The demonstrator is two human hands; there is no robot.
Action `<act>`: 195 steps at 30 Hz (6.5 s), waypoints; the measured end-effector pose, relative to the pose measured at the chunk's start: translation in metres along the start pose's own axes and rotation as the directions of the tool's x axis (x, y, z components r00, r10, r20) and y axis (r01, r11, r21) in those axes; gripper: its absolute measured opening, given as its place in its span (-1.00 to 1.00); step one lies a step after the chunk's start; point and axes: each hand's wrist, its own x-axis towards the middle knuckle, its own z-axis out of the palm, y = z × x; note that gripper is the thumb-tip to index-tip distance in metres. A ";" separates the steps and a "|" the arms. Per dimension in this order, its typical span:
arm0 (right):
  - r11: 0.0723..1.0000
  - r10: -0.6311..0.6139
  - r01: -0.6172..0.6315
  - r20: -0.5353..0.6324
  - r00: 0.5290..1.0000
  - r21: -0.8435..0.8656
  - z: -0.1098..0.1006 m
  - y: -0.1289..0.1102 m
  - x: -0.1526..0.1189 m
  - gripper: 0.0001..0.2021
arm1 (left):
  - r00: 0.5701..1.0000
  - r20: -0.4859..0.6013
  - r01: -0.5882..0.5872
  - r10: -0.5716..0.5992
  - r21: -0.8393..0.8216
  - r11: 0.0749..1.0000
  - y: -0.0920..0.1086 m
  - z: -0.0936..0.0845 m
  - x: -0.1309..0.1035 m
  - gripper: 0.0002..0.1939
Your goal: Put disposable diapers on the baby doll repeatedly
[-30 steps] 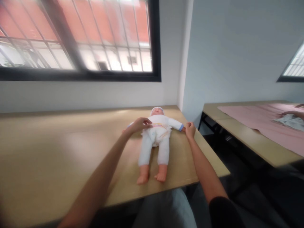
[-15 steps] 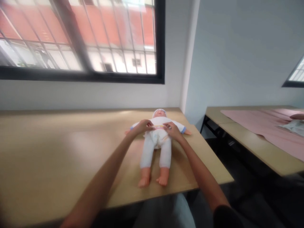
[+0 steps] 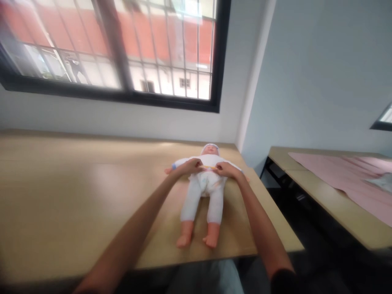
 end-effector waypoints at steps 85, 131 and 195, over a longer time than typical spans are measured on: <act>0.692 0.716 -0.312 -0.673 0.186 0.651 0.053 0.115 -0.031 -0.77 | 0.995 0.104 0.040 -0.011 -0.283 0.958 0.032 0.004 -0.006 -0.54; 0.152 0.665 0.376 -0.376 0.645 0.914 0.065 0.097 -0.013 -0.67 | 0.997 0.013 0.071 -0.073 -0.426 0.902 0.018 0.002 -0.011 -0.80; 0.967 -0.246 0.194 -0.819 0.518 -0.168 0.072 0.012 -0.013 -0.53 | 0.980 -0.180 -0.079 -0.090 -0.754 0.652 0.056 0.032 -0.006 -0.87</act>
